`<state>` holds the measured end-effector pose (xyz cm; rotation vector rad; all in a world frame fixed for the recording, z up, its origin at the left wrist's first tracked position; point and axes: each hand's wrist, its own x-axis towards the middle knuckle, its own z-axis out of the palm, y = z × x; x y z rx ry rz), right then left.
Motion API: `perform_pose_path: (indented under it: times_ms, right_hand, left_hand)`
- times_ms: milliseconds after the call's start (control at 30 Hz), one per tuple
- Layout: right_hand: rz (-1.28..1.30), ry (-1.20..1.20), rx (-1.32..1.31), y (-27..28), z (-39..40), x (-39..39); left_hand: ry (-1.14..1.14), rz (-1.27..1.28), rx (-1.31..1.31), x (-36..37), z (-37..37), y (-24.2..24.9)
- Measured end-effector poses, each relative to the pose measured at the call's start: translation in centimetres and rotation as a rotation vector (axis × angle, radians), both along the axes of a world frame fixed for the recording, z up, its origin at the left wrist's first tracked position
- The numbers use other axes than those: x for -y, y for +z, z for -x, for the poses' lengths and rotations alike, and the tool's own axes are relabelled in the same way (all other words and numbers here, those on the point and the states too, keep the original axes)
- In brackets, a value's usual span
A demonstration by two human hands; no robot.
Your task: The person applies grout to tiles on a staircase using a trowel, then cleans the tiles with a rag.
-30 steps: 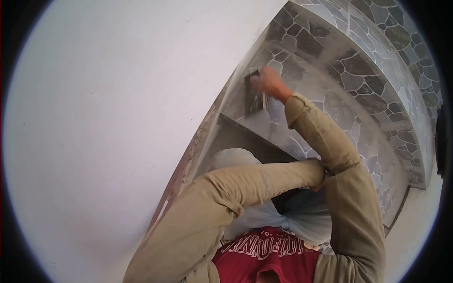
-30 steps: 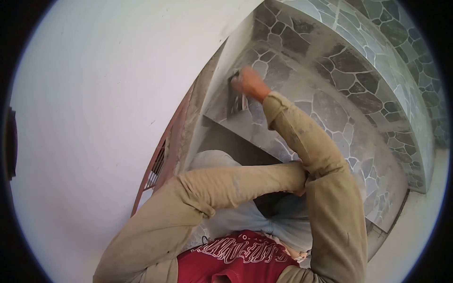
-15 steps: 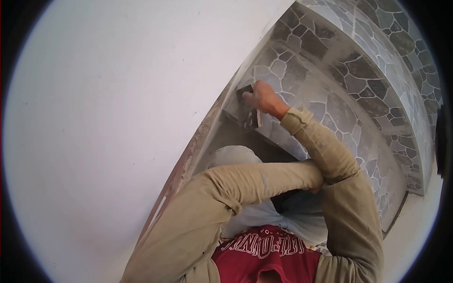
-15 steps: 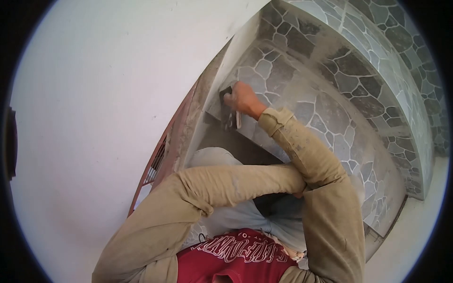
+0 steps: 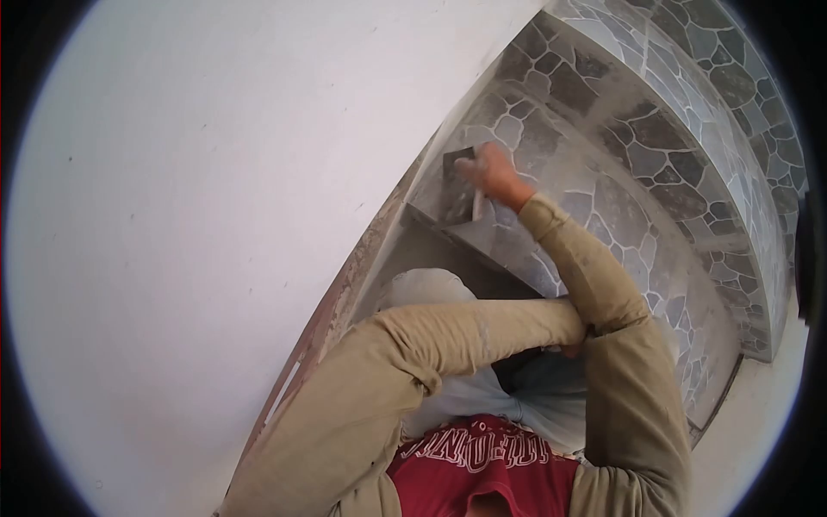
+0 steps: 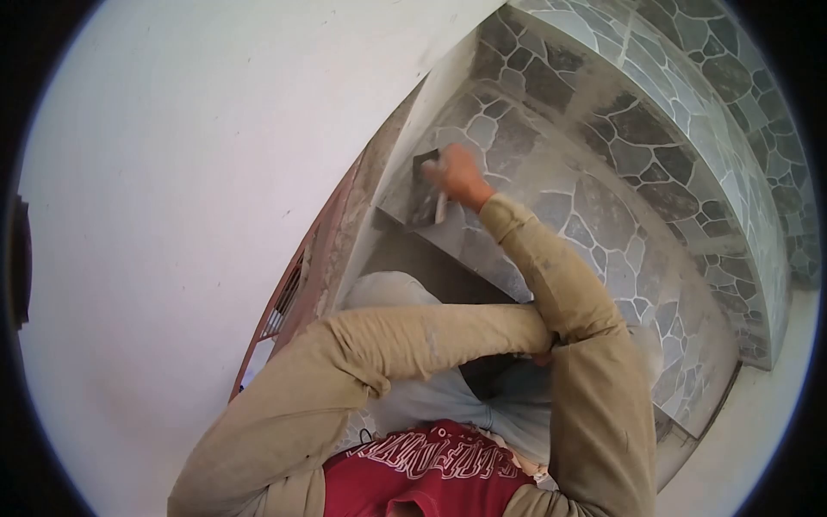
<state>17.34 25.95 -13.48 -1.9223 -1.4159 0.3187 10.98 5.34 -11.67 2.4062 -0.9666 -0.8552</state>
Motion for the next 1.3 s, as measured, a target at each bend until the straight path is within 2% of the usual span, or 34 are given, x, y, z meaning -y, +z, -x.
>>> perform_pose_path:
  times_ms: [33, 100, 167, 233, 267, 333, 367, 433, 467, 500, 567, 633, 700, 767, 833, 900, 933, 1000, 1033, 1100, 1167, 1233, 1267, 1300]
  right_hand:
    - [0.001, -0.002, -0.002, 1.7, 1.1, 0.6]
    - [0.598, 0.129, -0.324, 9.2, 2.6, 1.4]
    - [0.554, 0.142, -0.242, 11.7, 0.8, 1.4]
    - [0.435, 0.083, 0.403, 11.9, -1.4, 0.7]
    - [0.433, 0.093, 0.401, 10.7, -2.0, 0.7]
    - [0.087, 0.322, 0.761, 7.7, -2.9, 0.9]
    - [0.086, 0.31, 0.771, 7.2, -2.2, 1.1]
    - [0.018, 0.469, 0.685, 5.5, -0.4, 1.8]
    - [-0.068, 0.447, 0.667, 5.1, -1.2, 1.4]
    - [-0.062, 0.446, 0.658, 4.8, -2.0, 0.9]
    - [0.045, 0.252, 0.709, 5.4, -2.9, -0.3]
    - [0.028, 0.313, 0.688, 5.4, -1.9, -0.2]
    - [0.096, 0.512, 0.687, 6.3, -0.5, 0.4]
    - [0.022, 0.417, 0.678, 5.0, -3.5, -1.2]
    - [-0.063, 0.332, 0.692, 5.4, -5.2, -2.0]
    - [0.1, 0.412, 0.804, 6.8, -5.4, -2.4]
    - [0.1, 0.425, 0.806, 6.1, -5.5, -2.3]
    - [-0.131, 0.444, 0.734, 4.9, -5.9, -1.7]
    - [-0.133, 0.455, 0.742, 5.2, -5.0, -1.1]
    - [0.045, 0.642, 0.668, 6.0, -1.8, 0.3]
    - [-0.024, 0.606, 0.678, 4.5, -3.2, -0.4]
    - [-0.098, 0.455, 0.728, 1.8, -7.3, -2.5]
    - [0.051, 0.455, 0.752, 5.4, -5.5, -2.2]
    - [0.052, 0.466, 0.751, 4.8, -4.2, -1.8]
  left_hand:
    - [0.024, -0.002, -0.019, -0.1, -0.1, 0.0]
    - [-0.037, -0.054, 0.032, 0.0, -0.7, 1.2]
    - [-0.079, -0.069, 0.054, -0.2, -0.7, 2.3]
    - [-0.091, -0.108, 0.077, -0.8, -0.9, 3.1]
    - [-0.003, -0.173, -0.034, -1.1, -0.6, 4.0]
    - [0.024, -0.173, -0.062, -1.2, -0.5, 4.1]
    - [0.045, -0.169, -0.083, -1.3, -0.7, 4.6]
    - [0.041, -0.159, -0.045, -2.0, -0.6, 6.1]
    - [0.045, -0.14, -0.028, -2.2, -0.1, 6.6]
    - [0.042, -0.133, -0.036, -1.0, -0.5, 4.4]
    - [-0.032, -0.192, -0.089, 1.9, -1.9, -1.5]
    - [0.032, -0.148, -0.059, 1.4, -1.7, -1.9]
    - [0.088, -0.096, -0.035, 1.0, -1.5, -1.7]
    - [0.042, -0.105, -0.072, 0.4, -1.9, -0.1]
    - [0.144, -0.045, 0.028, -0.2, -2.0, 1.4]
    - [0.289, 0.015, 0.168, 0.1, -2.5, 2.1]
    - [0.368, 0.031, 0.24, 0.8, -3.0, 1.9]
    - [0.514, 0.04, 0.363, 1.8, -3.8, 1.5]
    - [0.573, 0.032, 0.397, 2.2, -4.0, 1.3]
    - [0.639, -0.004, 0.402, 2.2, -3.7, 1.1]
    - [0.577, -0.022, 0.329, 1.3, -2.3, 2.4]
    - [0.481, -0.048, 0.204, -0.3, -0.3, 4.5]
    - [0.431, -0.068, 0.144, -1.0, 0.3, 5.6]
    - [0.394, -0.088, 0.097, -1.4, 0.9, 6.5]
